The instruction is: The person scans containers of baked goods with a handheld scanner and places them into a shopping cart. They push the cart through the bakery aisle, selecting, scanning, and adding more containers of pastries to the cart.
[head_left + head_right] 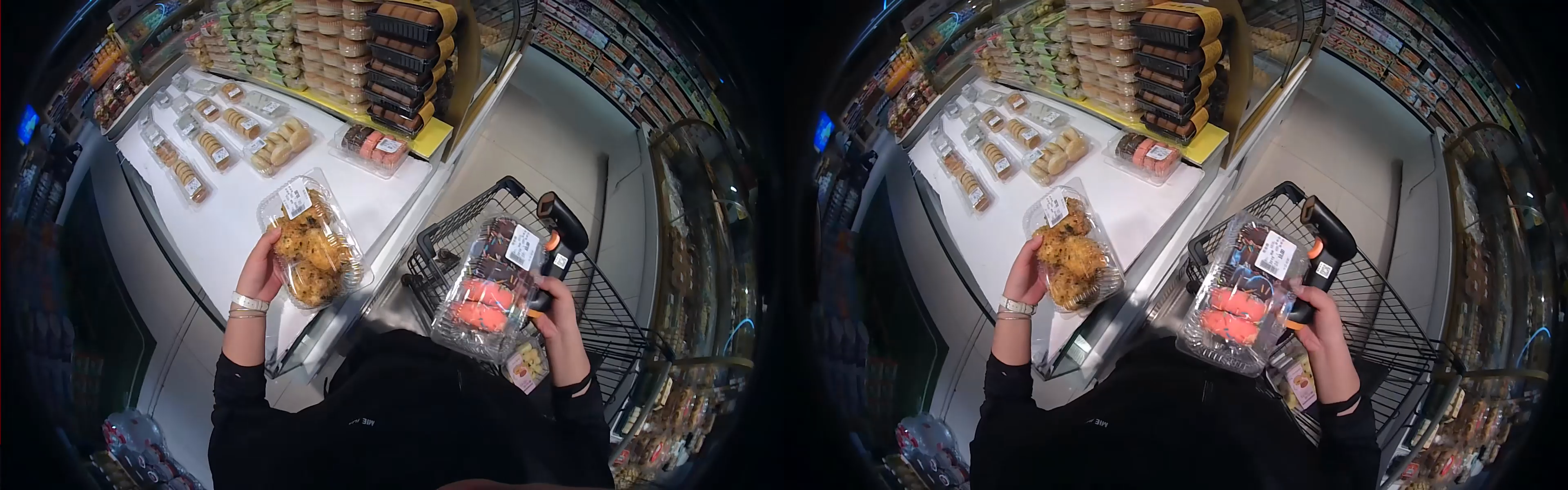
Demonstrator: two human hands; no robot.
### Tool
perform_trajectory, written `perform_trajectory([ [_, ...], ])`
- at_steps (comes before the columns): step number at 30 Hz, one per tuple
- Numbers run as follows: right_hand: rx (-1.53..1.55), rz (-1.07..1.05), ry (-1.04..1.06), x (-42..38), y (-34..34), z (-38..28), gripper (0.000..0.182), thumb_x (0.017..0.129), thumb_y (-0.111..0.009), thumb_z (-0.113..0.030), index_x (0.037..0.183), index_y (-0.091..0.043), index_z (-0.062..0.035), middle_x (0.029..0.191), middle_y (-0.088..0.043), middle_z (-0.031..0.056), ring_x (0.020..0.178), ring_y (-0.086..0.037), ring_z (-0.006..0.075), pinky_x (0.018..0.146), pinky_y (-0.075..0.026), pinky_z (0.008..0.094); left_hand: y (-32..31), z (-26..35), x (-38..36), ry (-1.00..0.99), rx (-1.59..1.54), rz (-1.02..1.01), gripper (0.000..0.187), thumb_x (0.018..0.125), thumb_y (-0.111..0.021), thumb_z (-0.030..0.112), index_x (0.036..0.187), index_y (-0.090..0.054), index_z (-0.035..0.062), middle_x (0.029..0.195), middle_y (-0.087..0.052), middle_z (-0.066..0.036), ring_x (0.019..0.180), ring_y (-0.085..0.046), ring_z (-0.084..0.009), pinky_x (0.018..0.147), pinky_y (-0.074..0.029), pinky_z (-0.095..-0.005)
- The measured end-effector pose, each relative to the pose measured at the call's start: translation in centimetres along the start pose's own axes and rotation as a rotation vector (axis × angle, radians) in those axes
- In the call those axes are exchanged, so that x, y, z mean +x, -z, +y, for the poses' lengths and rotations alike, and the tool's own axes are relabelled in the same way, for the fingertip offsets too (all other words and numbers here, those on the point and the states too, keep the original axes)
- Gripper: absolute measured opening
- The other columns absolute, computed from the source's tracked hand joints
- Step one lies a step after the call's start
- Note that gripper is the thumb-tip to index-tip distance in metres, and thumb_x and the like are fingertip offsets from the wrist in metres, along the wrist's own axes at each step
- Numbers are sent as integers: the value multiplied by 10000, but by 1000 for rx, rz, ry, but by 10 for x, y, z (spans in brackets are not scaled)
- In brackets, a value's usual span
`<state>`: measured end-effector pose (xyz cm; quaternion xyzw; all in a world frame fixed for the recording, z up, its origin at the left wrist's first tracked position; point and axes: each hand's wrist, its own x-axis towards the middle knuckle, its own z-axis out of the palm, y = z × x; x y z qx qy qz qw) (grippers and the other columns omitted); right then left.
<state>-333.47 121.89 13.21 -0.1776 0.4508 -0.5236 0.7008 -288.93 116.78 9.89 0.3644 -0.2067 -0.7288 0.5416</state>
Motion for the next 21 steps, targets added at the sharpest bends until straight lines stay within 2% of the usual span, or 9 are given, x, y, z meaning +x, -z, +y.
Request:
perform_trajectory([
  [2, -73, -66, -27, 39, -58, 14, 296, 726, -562, -57, 1000, -521, 44, 928, -589, 148, 821, -609, 255, 691, -530, 415, 34, 16, -10, -31, 88, 94, 403, 883, -459, 268, 1166, -452, -19, 1102, -563, -126, 974, -576, -201, 819, -496, -332],
  [5, -313, -178, -48, 101, -118, 38, 228, 741, -537, -74, 939, -545, 39, 860, -608, 123, 721, -623, 205, 606, -542, 318, 81, 22, -18, -55, 138, 166, 379, 880, -468, 256, 1136, -475, -23, 1039, -584, -109, 903, -600, -172, 748, -521, -302],
  [8, -403, -324, -227, 164, -157, 63, 295, 733, -525, -41, 1002, -529, 81, 889, -617, 150, 743, -633, 213, 687, -541, 351, 104, 20, -29, -55, 172, 225, 362, 875, -483, 249, 1107, -493, -28, 998, -598, -95, 861, -609, -155, 696, -523, -277],
  [9, -416, -329, -278, 177, -173, 70, 215, 708, -553, -25, 906, -559, 59, 823, -609, 125, 689, -621, 195, 627, -539, 327, 105, 19, -34, -44, 170, 251, 362, 867, -501, 249, 1105, -487, -24, 973, -602, -86, 837, -609, -147, 675, -518, -267],
  [14, -759, -464, -315, 240, -228, 98, 269, 626, -629, -22, 873, -551, 49, 763, -595, 101, 620, -608, 190, 570, -525, 303, 142, -2, -37, 18, 192, 328, 407, 829, -571, 247, 1124, -444, -2, 981, -584, -94, 841, -596, -155, 683, -504, -274],
  [16, -824, -505, -393, 278, -234, 115, 281, 608, -643, -38, 865, -556, 37, 736, -594, 100, 609, -606, 197, 540, -518, 317, 130, -16, -34, -168, 165, 399, 472, 813, -598, 237, 1164, -379, 9, 1047, -543, -124, 921, -569, -189, 749, -494, -313],
  [18, -885, -481, -399, 303, -243, 126, 260, 605, -646, -47, 833, -555, 38, 718, -588, 97, 589, -597, 191, 529, -516, 325, 108, -13, -37, -85, 208, 595, 722, 824, -580, 194, 1322, -83, 34, 1151, -479, -139, 982, -537, -222, 796, -474, -345],
  [20, -933, -493, -346, 319, -250, 132, 249, 608, -643, -56, 822, -554, 35, 704, -584, 93, 577, -591, 188, 523, -515, 329, 122, -30, -28, -229, 224, 465, 805, 830, -572, 190, 1340, 30, 37, 1161, -473, -147, 980, -538, -225, 794, -472, -322],
  [21, -981, -481, -286, 324, -253, 133, 238, 611, -640, -65, 811, -553, 32, 691, -579, 88, 566, -584, 184, 518, -513, 333, 106, -23, -31, -161, 272, 495, 861, 805, -597, 169, 1355, 50, 29, 1235, -392, -195, 1100, -451, -266, 901, -403, -339],
])
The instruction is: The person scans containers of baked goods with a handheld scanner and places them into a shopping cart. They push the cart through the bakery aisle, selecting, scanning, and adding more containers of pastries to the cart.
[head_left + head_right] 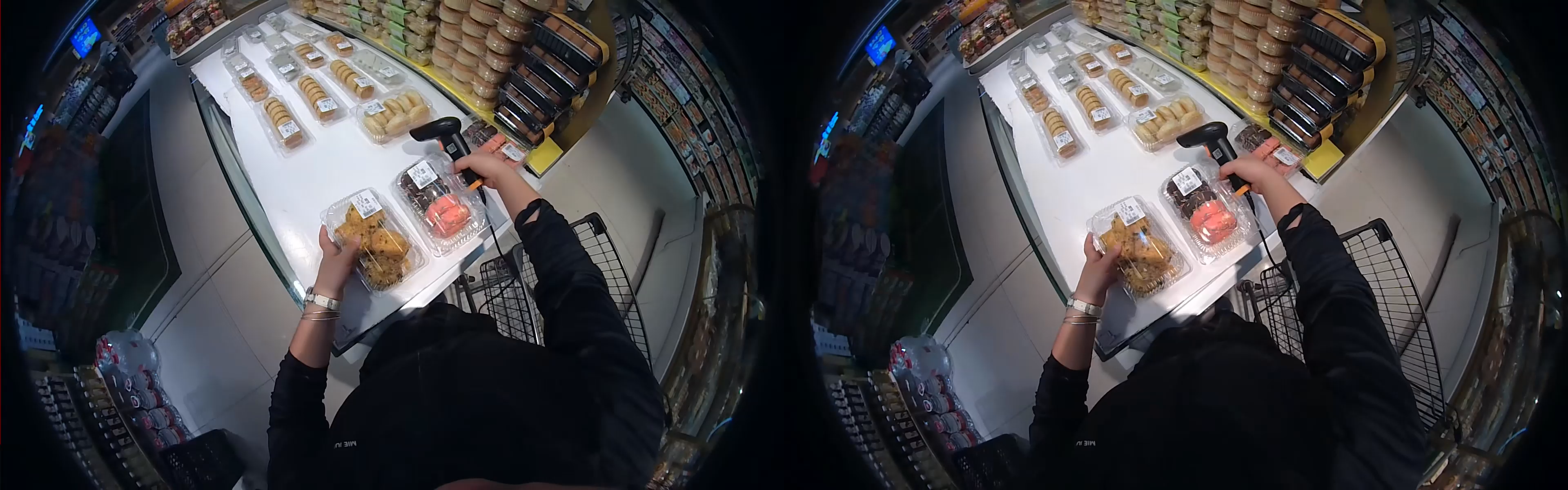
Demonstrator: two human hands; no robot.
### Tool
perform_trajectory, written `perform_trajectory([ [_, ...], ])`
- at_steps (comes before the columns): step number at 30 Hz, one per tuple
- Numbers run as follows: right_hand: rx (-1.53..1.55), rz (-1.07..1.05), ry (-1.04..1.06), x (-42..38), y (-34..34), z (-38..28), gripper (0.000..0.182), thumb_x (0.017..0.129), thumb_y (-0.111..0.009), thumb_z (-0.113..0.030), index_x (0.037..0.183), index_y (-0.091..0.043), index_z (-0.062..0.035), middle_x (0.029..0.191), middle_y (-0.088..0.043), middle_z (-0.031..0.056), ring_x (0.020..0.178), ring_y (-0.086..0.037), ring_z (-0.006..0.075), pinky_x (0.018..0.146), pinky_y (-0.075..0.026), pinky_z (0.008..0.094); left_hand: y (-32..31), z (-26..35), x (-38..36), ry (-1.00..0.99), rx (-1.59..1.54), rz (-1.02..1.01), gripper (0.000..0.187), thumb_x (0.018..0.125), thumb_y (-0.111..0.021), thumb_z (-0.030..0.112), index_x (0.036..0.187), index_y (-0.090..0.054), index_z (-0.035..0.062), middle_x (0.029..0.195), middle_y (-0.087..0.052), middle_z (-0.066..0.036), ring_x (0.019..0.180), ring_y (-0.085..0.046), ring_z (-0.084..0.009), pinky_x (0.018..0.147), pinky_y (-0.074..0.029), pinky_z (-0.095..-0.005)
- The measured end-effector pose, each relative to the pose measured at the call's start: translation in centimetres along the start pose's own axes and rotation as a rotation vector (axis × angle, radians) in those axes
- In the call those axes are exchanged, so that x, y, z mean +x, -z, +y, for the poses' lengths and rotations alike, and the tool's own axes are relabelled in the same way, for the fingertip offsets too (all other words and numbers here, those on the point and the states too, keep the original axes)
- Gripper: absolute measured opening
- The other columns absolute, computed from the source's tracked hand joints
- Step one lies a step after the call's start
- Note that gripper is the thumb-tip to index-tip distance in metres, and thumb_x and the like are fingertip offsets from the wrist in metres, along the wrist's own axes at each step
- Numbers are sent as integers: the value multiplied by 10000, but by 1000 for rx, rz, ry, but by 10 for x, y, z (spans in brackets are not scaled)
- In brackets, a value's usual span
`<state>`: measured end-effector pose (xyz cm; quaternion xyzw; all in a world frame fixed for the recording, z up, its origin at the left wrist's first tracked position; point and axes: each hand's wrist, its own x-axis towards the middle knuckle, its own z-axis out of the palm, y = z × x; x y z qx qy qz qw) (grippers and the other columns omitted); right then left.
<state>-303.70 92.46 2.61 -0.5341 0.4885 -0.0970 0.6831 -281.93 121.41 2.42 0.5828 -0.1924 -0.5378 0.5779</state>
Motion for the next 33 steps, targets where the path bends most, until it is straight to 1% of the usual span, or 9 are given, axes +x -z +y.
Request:
perform_trajectory([
  [3, -349, 322, 190, -36, -21, -28, 220, 624, -631, -94, 796, -555, 19, 662, -569, 76, 554, -576, 176, 482, -497, 340, 1, -46, 29, -381, 470, 139, 939, 758, -637, 148, 1370, 66, 35, 1307, -258, -242, 1211, -305, -314, 1003, -280, -368],
  [4, -443, 332, 194, -46, -19, -32, 254, 629, -629, -127, 835, -566, 8, 673, -594, 102, 601, -604, 211, 539, -500, 351, -13, -41, 24, -437, 484, 170, 951, 717, -659, 129, 1382, 16, 43, 1363, -97, -285, 1273, -173, -368, 1045, -182, -390],
  [5, -442, 334, 192, -55, -18, -27, 254, 629, -629, -127, 835, -566, 8, 673, -594, 102, 601, -604, 211, 539, -500, 351, -24, -33, 19, -436, 485, 168, 951, 717, -659, 129, 1382, 16, 43, 1363, -97, -285, 1273, -173, -368, 1045, -182, -390],
  [7, -681, 450, 593, -79, -21, -8, 311, 626, -643, -163, 889, -569, -13, 729, -625, 137, 667, -617, 268, 640, -500, 343, -43, -23, 14, -529, 784, 265, 895, 720, -635, 110, 1383, -38, 35, 1381, -29, -311, 1283, -153, -411, 1041, -188, -396],
  [9, -645, 314, 374, -119, -47, -1, 345, 632, -652, -173, 940, -568, -43, 871, -633, 141, 839, -606, 283, 762, -478, 333, -54, -31, 20, -532, 730, 242, 833, 726, -605, 82, 1380, -92, 29, 1390, 35, -317, 1293, -114, -431, 1044, -174, -404],
  [12, -887, 450, 773, -122, -67, 34, 323, 634, -648, -149, 946, -589, -85, 1038, -593, 121, 1079, -514, 272, 855, -440, 348, -71, -39, 24, -530, 755, 267, 789, 738, -593, 90, 1374, -131, 23, 1384, 52, -328, 1292, -96, -443, 1046, -167, -404],
  [19, -869, 352, 513, -100, -41, 11, 363, 646, -637, -144, 1004, -599, -108, 978, -606, 144, 1025, -540, 294, 821, -455, 372, -96, -48, 38, -530, 803, 191, 825, 741, -620, 126, 1365, -100, -19, 1361, 134, -347, 1294, -64, -452, 1046, -170, -396],
  [27, -878, 396, 663, -82, -23, 24, 450, 647, -652, -151, 1089, -581, -106, 1036, -592, 152, 1034, -532, 301, 866, -435, 367, -115, -56, 59, -548, 770, 276, 859, 733, -623, 126, 1361, -61, -40, 1354, 158, -345, 1293, -81, -445, 1046, -182, -368],
  [33, -768, 380, 446, -100, -26, 10, 487, 643, -676, -184, 1108, -571, -83, 1001, -604, 171, 972, -565, 323, 832, -449, 351, -112, -53, 57, -569, 678, 270, 864, 719, -634, 168, 1352, -93, -60, 1343, 106, -385, 1282, -69, -476, 1046, -170, -380],
])
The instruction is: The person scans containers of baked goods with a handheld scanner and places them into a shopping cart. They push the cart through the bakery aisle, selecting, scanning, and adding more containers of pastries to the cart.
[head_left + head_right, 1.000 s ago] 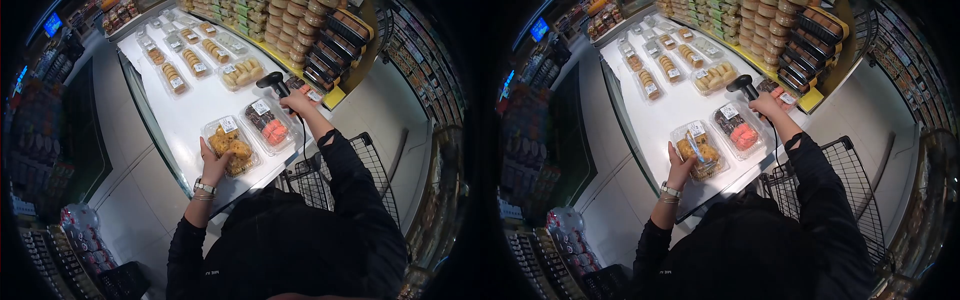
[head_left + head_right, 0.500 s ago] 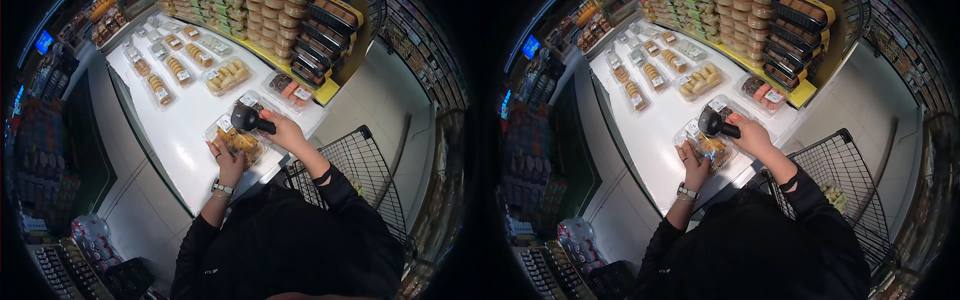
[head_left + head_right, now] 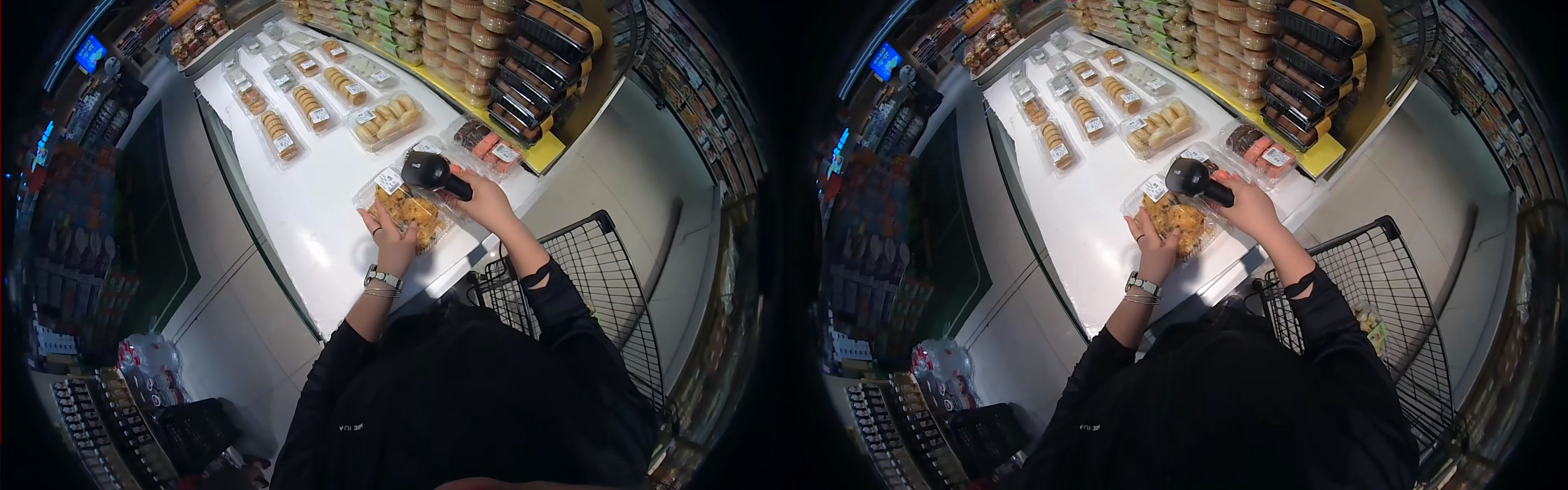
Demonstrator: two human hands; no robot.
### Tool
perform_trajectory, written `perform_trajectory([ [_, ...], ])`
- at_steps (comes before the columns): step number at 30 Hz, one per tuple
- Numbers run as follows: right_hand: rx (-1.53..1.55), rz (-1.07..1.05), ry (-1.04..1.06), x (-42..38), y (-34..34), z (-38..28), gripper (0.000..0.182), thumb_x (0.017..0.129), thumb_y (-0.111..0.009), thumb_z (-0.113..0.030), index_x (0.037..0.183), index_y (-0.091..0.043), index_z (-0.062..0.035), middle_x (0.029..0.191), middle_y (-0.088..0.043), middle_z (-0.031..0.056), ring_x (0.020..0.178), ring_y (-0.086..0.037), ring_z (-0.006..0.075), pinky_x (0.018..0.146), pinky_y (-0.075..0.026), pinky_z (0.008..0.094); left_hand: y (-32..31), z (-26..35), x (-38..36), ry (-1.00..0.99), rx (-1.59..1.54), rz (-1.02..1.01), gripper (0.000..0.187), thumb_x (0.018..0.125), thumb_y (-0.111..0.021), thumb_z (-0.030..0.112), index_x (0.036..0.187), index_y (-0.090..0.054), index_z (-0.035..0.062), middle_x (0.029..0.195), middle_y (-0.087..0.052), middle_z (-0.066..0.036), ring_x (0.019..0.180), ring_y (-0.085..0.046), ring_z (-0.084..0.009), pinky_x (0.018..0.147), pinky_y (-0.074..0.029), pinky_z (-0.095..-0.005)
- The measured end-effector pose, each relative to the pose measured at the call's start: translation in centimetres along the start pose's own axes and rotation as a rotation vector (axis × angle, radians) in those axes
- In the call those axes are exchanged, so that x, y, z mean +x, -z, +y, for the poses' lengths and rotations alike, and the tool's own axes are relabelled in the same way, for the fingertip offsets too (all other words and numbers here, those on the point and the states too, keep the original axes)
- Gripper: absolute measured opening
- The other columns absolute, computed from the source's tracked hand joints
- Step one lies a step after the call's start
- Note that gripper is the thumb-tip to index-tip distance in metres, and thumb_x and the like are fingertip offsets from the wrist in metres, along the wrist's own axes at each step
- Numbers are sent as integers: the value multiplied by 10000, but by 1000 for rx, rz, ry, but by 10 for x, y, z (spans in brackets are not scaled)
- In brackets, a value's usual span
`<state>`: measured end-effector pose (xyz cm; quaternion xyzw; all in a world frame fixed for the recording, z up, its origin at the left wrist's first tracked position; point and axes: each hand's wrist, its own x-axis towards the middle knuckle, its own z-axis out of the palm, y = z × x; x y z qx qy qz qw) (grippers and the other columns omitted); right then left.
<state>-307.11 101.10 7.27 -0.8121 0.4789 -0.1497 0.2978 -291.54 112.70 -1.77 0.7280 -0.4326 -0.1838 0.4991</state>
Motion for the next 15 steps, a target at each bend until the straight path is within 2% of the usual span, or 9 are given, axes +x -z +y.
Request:
perform_trajectory([
  [3, 268, 230, 76, -14, -7, 35, 486, 647, -690, -172, 1082, -558, -2, 924, -620, 175, 862, -607, 277, 779, -454, 306, 16, -3, -7, 4, -94, -43, 861, 715, -647, 181, 1344, -118, -75, 1344, 75, -390, 1279, -90, -479, 1046, -178, -385],
  [5, 495, 180, -87, -44, 22, 23, 404, 675, -670, -110, 1032, -551, 37, 842, -610, 79, 784, -564, 161, 758, -438, 275, 34, 5, -20, -25, -26, -113, 845, 722, -649, 181, 1337, -134, -84, 1344, 49, -394, 1277, -109, -480, 1044, -184, -397],
  [6, 571, 175, -116, -58, 32, 27, 386, 693, -655, -86, 1048, -548, 19, 837, -600, 49, 680, -531, 116, 627, -443, 252, 40, 5, -28, -22, -24, -105, 845, 722, -649, 181, 1337, -134, -84, 1344, 49, -394, 1277, -109, -480, 1044, -184, -397],
  [7, 689, 138, -169, -75, 44, 31, 381, 709, -633, -56, 1072, -538, 10, 841, -599, 36, 567, -469, 72, 479, -376, 220, 46, 4, -35, -45, 17, -151, 834, 755, -630, 186, 1348, -101, -67, 1362, 52, -367, 1296, -75, -446, 1050, -171, -388],
  [8, 818, 195, -165, -93, 51, 30, 389, 717, -618, -36, 1092, -526, 4, 873, -597, 41, 505, -402, 44, 411, -292, 200, 52, 5, -42, -69, 59, -199, 824, 787, -610, 190, 1360, -68, -49, 1379, 55, -339, 1315, -41, -412, 1057, -158, -380],
  [10, 809, 384, -180, -125, 64, 39, 423, 715, -604, -13, 1129, -514, -1, 1028, -595, 96, 545, -452, 60, 434, -338, 195, 67, 21, -58, -71, 26, -228, 818, 798, -602, 206, 1359, -65, -51, 1381, 48, -339, 1315, -31, -417, 1057, -149, -392],
  [12, 830, 476, -254, -163, 81, 38, 488, 725, -590, -25, 1197, -467, -17, 1049, -591, 130, 591, -505, 70, 445, -371, 190, 76, 35, -76, -87, 15, -317, 818, 807, -594, 218, 1361, -55, -49, 1384, 64, -334, 1317, -27, -411, 1057, -145, -385],
  [13, 827, 531, -241, -182, 87, 49, 497, 738, -591, -46, 1214, -451, -22, 1051, -586, 135, 664, -544, 96, 500, -407, 197, 77, 38, -85, -115, 14, -340, 800, 820, -577, 217, 1364, -50, -42, 1393, 69, -317, 1321, -28, -401, 1056, -148, -381],
  [15, 874, 635, -235, -221, 98, 65, 473, 769, -594, -88, 1211, -437, -29, 1001, -592, 124, 935, -580, 189, 696, -471, 261, 76, 42, -101, -201, -24, -365, 784, 824, -570, 194, 1369, -52, -31, 1399, 68, -304, 1323, -29, -393, 1056, -148, -379],
])
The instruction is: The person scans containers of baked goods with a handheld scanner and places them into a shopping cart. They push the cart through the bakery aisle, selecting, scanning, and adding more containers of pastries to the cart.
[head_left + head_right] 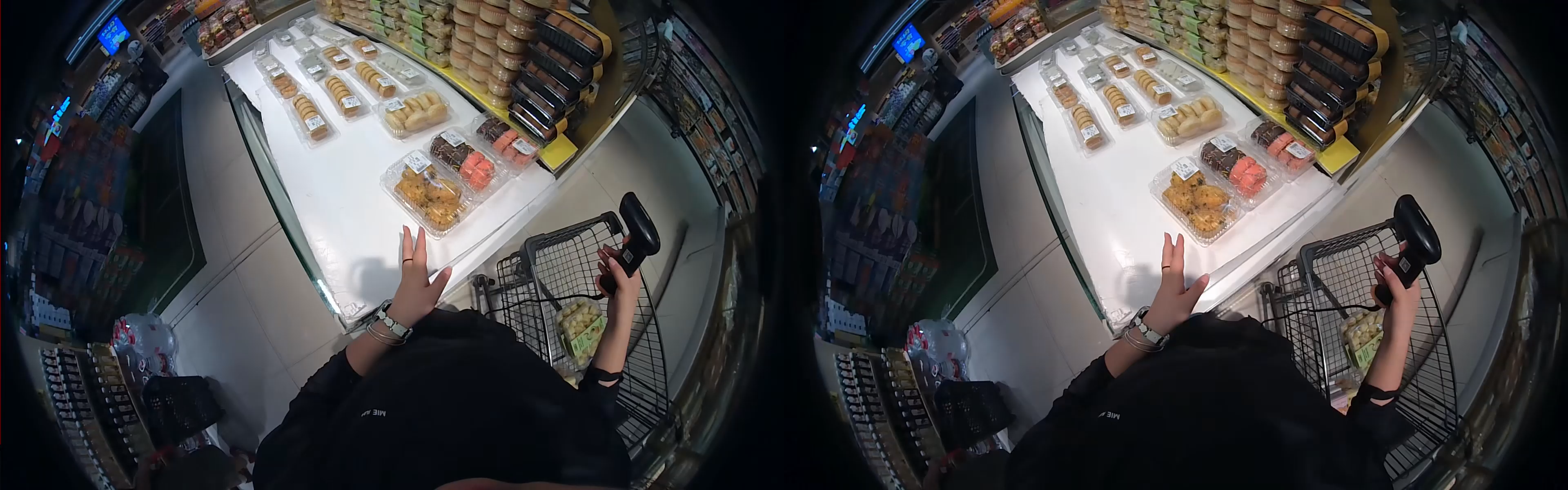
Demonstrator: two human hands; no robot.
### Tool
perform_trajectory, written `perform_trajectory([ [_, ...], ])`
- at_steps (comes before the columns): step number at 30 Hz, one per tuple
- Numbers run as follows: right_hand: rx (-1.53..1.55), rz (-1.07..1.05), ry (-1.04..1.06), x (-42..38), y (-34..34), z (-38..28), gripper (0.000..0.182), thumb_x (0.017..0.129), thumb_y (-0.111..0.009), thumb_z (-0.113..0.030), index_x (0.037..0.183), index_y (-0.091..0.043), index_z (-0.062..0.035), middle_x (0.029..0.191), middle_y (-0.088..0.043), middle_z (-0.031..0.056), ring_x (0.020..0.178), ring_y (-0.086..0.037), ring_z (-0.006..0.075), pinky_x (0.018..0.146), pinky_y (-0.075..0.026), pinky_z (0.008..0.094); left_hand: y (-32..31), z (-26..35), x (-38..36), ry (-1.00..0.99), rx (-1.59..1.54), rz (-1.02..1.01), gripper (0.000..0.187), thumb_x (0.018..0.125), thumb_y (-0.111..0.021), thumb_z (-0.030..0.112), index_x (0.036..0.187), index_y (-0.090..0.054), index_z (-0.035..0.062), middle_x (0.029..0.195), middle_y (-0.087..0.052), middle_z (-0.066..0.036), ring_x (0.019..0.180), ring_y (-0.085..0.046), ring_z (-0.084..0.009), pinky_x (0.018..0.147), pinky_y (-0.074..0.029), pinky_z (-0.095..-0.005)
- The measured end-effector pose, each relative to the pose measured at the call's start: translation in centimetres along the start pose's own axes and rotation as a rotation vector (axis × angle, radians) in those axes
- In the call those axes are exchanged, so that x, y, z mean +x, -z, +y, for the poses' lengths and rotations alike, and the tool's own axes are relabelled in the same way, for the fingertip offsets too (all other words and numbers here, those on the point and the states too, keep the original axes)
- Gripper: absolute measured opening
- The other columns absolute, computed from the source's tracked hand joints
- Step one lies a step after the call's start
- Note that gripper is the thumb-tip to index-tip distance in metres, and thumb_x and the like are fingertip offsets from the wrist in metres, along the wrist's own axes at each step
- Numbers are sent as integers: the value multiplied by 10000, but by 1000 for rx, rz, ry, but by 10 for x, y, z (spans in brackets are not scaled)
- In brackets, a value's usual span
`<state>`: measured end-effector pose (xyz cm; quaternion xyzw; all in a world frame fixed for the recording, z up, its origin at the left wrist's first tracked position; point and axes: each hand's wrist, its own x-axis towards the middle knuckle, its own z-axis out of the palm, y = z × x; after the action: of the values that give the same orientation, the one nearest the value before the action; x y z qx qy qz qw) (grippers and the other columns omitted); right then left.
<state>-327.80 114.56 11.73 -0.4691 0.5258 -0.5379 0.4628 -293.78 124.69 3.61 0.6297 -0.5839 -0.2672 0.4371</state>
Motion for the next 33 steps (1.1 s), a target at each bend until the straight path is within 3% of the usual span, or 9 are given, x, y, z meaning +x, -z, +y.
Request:
perform_trajectory([
  [3, 127, 193, -107, -28, 68, 0, 253, 799, -590, -123, 997, -485, -6, 946, -594, 138, 856, -617, 232, 677, -491, 300, -12, 26, -7, -44, -116, -80, 746, 825, -559, 126, 1380, -77, 7, 1422, 55, -257, 1330, -37, -370, 1058, -149, -378],
  [9, 351, 459, -104, -106, 202, -21, 225, 845, -547, -184, 1005, -518, -28, 830, -574, 80, 642, -554, 168, 563, -458, 285, -64, 75, 1, -158, -206, -379, 677, 824, -550, 115, 1368, -162, 6, 1434, -58, -221, 1327, -129, -331, 1053, -192, -365],
  [11, 386, 474, -41, -140, 246, -44, 215, 863, -515, -179, 1029, -501, -45, 820, -558, 65, 617, -526, 140, 571, -445, 273, -95, 88, 0, -228, -182, -437, 627, 832, -545, 150, 1347, -225, -11, 1408, -187, -219, 1304, -218, -310, 1046, -218, -348],
  [15, 284, 442, 77, -206, 320, -104, 255, 898, -431, -183, 1120, -404, -59, 833, -498, 54, 573, -484, 106, 592, -441, 264, -155, 119, -14, -320, -204, -708, 549, 847, -528, 185, 1305, -310, -24, 1359, -303, -209, 1268, -290, -323, 1034, -257, -345],
  [19, 399, 99, 319, -233, 382, -143, 299, 912, -384, -155, 1170, -317, -19, 800, -435, 56, 505, -422, 105, 592, -440, 267, -222, 114, -37, -506, -1, -851, 492, 859, -501, 268, 1271, -383, 27, 1318, -375, -185, 1255, -301, -350, 1030, -236, -457],
  [21, 394, 117, 310, -225, 407, -147, 287, 913, -380, -148, 1163, -325, -17, 801, -439, 59, 496, -429, 111, 591, -445, 268, -247, 106, -50, -541, 116, -915, 476, 862, -491, 304, 1257, -408, 51, 1301, -404, -168, 1246, -313, -359, 1023, -228, -497],
  [24, 312, 347, 114, -183, 393, -118, 258, 876, -452, -168, 1081, -423, -15, 809, -499, 57, 510, -480, 121, 566, -454, 273, -274, 97, -65, -413, 313, -1167, 418, 860, -466, 361, 1181, -495, 95, 1236, -481, -114, 1198, -385, -327, 1000, -235, -532],
  [26, 138, 476, -66, -148, 361, -81, 270, 808, -549, -178, 1012, -492, -10, 757, -555, 67, 515, -516, 132, 517, -460, 279, -277, 96, -72, -624, 635, -1123, 352, 852, -467, 364, 1085, -566, 120, 1164, -539, -60, 1130, -453, -290, 986, -260, -517],
  [33, 6, 447, -400, -130, 326, 69, 203, 723, -594, -124, 869, -529, 2, 695, -588, 98, 483, -577, 139, 425, -451, 230, -276, 96, -72, -653, 528, -1061, 320, 838, -481, 375, 1025, -604, 147, 1033, -612, -20, 1026, -526, -207, 974, -284, -487],
])
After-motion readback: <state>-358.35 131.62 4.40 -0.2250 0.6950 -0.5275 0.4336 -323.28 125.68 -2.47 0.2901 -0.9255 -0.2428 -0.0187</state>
